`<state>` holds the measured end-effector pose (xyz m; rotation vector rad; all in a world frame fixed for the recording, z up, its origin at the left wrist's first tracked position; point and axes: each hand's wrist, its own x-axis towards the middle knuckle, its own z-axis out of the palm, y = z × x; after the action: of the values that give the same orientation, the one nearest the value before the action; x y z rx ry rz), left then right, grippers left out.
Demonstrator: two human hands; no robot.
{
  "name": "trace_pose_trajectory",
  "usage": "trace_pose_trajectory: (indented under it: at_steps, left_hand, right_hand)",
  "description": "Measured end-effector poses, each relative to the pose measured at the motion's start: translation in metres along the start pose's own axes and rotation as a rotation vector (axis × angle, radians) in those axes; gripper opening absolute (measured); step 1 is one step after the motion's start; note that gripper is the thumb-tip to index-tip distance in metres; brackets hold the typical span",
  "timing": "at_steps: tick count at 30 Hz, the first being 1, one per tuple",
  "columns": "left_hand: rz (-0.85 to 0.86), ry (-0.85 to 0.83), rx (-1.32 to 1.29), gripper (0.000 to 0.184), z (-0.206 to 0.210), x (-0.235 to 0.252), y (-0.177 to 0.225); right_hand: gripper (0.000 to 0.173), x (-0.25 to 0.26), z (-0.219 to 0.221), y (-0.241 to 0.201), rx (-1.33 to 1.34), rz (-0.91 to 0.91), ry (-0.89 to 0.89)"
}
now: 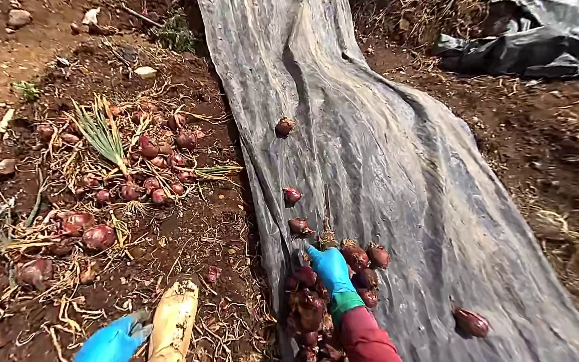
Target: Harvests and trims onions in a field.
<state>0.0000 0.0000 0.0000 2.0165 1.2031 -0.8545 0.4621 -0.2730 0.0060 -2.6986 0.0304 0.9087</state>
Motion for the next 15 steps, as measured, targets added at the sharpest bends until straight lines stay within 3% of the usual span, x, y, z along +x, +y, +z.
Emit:
trace_pose_trajectory:
  at_steps: [2, 4, 9, 10, 13, 15]
  left_hand:
    - [0.089, 0.078, -0.061, 0.044, -0.021, 0.061, 0.037]
    - [0.203, 0.093, -0.118, 0.044, -0.052, 0.105, 0.079]
    - [0.52, -0.088, -0.123, 0.043, -0.091, 0.139, 0.17]
    - [0.672, -0.099, -0.068, 0.041, -0.09, 0.147, 0.19]
    - [1.339, -0.115, 0.181, 0.029, -0.05, 0.16, 0.26]
    - [1.567, -0.169, 0.458, 0.04, -0.014, 0.16, 0.305]
  right_hand:
    - [0.062, 0.005, 0.04, -0.032, -0.172, 0.046, -0.123]
    - [0.059, 0.001, 0.078, -0.055, -0.203, 0.133, -0.136]
    - [0.064, -0.061, 0.096, -0.048, -0.006, 0.385, -0.005]
    - [0.066, -0.072, 0.096, -0.042, -0.002, 0.43, 0.006]
    - [0.069, -0.097, 0.104, -0.007, 0.027, 0.595, 0.131]
    - [0.069, -0.11, 0.11, 0.012, 0.057, 0.698, 0.19]
